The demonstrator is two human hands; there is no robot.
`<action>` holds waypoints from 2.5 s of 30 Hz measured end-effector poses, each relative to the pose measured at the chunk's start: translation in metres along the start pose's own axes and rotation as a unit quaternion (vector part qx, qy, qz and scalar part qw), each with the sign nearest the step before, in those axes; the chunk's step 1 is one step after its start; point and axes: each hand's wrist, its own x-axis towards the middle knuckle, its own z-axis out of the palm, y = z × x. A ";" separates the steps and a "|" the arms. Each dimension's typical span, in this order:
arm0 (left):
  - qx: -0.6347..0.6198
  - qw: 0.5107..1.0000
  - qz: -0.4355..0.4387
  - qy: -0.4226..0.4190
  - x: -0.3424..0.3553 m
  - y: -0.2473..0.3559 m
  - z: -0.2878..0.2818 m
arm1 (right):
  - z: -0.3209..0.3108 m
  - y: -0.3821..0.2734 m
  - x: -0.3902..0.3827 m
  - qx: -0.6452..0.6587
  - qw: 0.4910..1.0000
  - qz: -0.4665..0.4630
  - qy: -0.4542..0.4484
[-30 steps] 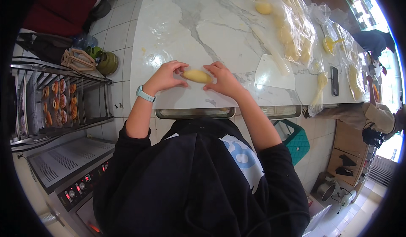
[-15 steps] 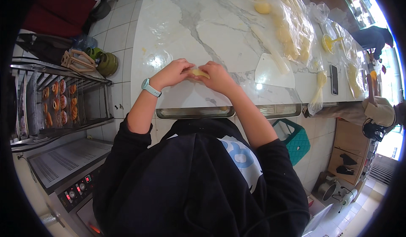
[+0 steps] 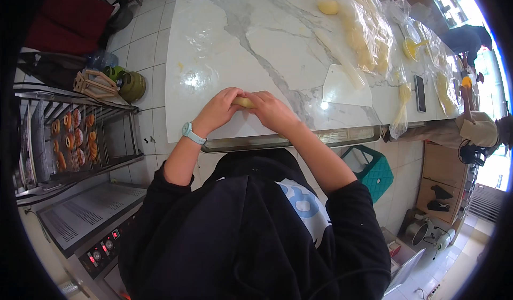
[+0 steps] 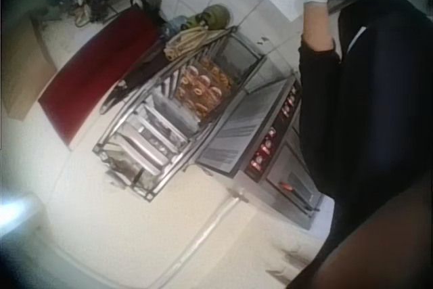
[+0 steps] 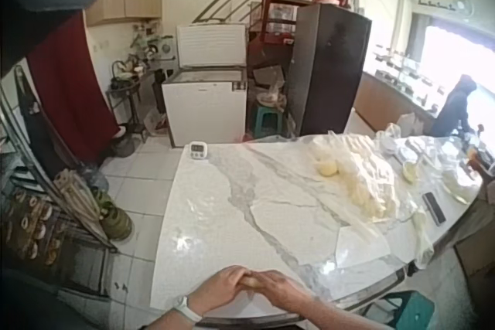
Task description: The person shapes dough pieces into rolls by hand, arranges them onto a baking tray, rolls and flattens dough with a rolling pin, and handles baked bread on a cooling rack.
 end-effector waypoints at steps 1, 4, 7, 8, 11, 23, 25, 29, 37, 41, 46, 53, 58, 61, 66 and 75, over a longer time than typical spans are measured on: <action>-0.001 1.000 -0.001 -0.001 0.002 0.001 -0.005 | -0.002 -0.004 0.001 0.001 1.000 0.002 -0.001; -0.062 0.992 -0.015 -0.112 0.029 0.012 -0.031 | -0.025 -0.015 0.005 0.129 0.983 0.131 -0.027; -0.050 0.958 0.018 -0.283 0.058 0.039 -0.059 | -0.052 -0.024 -0.003 0.333 0.914 0.211 -0.097; -0.028 0.935 0.029 -0.353 0.061 0.053 -0.070 | -0.059 -0.030 -0.007 0.394 0.878 0.234 -0.141; 0.020 0.902 0.056 -0.428 0.059 0.085 -0.074 | -0.066 -0.048 -0.031 0.516 0.785 0.289 -0.185; -0.324 0.878 -0.305 -0.175 -0.181 0.049 0.118 | 0.000 -0.006 -0.210 0.536 0.729 0.349 -0.244; -0.296 0.800 -0.459 -0.248 -0.245 0.012 0.193 | 0.026 0.005 -0.258 0.550 0.705 0.393 -0.214; -0.457 0.604 -0.648 0.079 -0.272 -0.081 0.306 | 0.070 0.033 -0.334 0.597 0.600 0.511 -0.152; -0.523 0.433 -0.398 0.617 -0.171 -0.099 0.313 | 0.109 0.068 -0.362 0.564 0.640 0.515 -0.078; -0.571 0.528 -0.350 0.523 -0.168 -0.140 0.301 | 0.124 0.059 -0.353 0.574 0.653 0.490 -0.068; -0.548 0.607 -0.385 0.428 -0.159 -0.153 0.284 | 0.137 0.045 -0.346 0.565 0.670 0.479 -0.049; -0.570 0.511 -0.462 0.447 -0.242 -0.098 0.320 | 0.148 0.034 -0.319 0.561 0.688 0.455 -0.073; -0.589 0.483 -0.502 0.410 -0.350 -0.022 0.344 | 0.186 0.048 -0.272 0.534 0.706 0.451 -0.114; -0.594 0.448 -0.523 0.415 -0.374 0.014 0.357 | 0.208 0.068 -0.243 0.533 0.694 0.472 -0.107; -0.615 0.419 -0.510 0.431 -0.417 0.031 0.367 | 0.234 0.098 -0.211 0.485 0.710 0.499 -0.110; -0.612 0.426 -0.517 0.419 -0.418 0.026 0.364 | 0.230 0.130 -0.210 0.375 0.754 0.516 -0.159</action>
